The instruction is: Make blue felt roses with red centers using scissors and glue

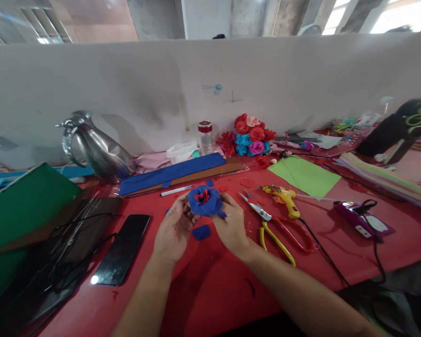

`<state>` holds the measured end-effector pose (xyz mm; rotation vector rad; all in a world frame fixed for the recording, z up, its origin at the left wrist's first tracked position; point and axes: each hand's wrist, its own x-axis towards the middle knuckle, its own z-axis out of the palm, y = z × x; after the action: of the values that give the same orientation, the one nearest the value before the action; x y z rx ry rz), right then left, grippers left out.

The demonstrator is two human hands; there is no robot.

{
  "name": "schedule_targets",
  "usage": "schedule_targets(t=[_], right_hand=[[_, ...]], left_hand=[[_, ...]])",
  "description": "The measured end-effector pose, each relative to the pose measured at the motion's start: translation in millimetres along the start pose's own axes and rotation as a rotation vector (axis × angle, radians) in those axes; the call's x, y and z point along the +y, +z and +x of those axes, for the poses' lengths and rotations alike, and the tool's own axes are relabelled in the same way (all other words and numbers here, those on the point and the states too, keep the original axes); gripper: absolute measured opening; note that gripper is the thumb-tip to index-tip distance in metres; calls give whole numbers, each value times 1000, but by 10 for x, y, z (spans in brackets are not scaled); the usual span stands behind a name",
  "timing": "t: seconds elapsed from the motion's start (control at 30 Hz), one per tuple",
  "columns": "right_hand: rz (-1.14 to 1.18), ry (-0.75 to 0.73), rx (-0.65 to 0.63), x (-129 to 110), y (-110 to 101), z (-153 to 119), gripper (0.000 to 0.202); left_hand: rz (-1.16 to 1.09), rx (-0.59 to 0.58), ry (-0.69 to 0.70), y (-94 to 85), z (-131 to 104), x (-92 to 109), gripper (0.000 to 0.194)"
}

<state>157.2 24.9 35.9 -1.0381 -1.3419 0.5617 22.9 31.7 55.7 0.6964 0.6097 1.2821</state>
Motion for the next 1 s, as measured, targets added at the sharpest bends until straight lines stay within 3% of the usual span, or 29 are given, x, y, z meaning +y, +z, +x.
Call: schedule_targets(t=[0.33,0.53,0.63,0.77,0.83,1.0], right_hand=[[-3,213,-12,-2,21,65,16],[106,310,-23,79,28,77,17],[69,167,-41,52,23,49,12],[60,-155,-119,5,14,-15,17],[38,-286,-159,-2,3,-38,17],[-14,-434,-166,4,-33,-49,15]], left_hand=[[105,34,-1,73,-63,12,45],[378,204,366,48,-54,-71,17],[283,272,351,17,2,-77,15],[79,208,-28,-3,48,25,29],[13,167,-138,-13,41,85,31],[45,41,-98,-70,10,99,6]])
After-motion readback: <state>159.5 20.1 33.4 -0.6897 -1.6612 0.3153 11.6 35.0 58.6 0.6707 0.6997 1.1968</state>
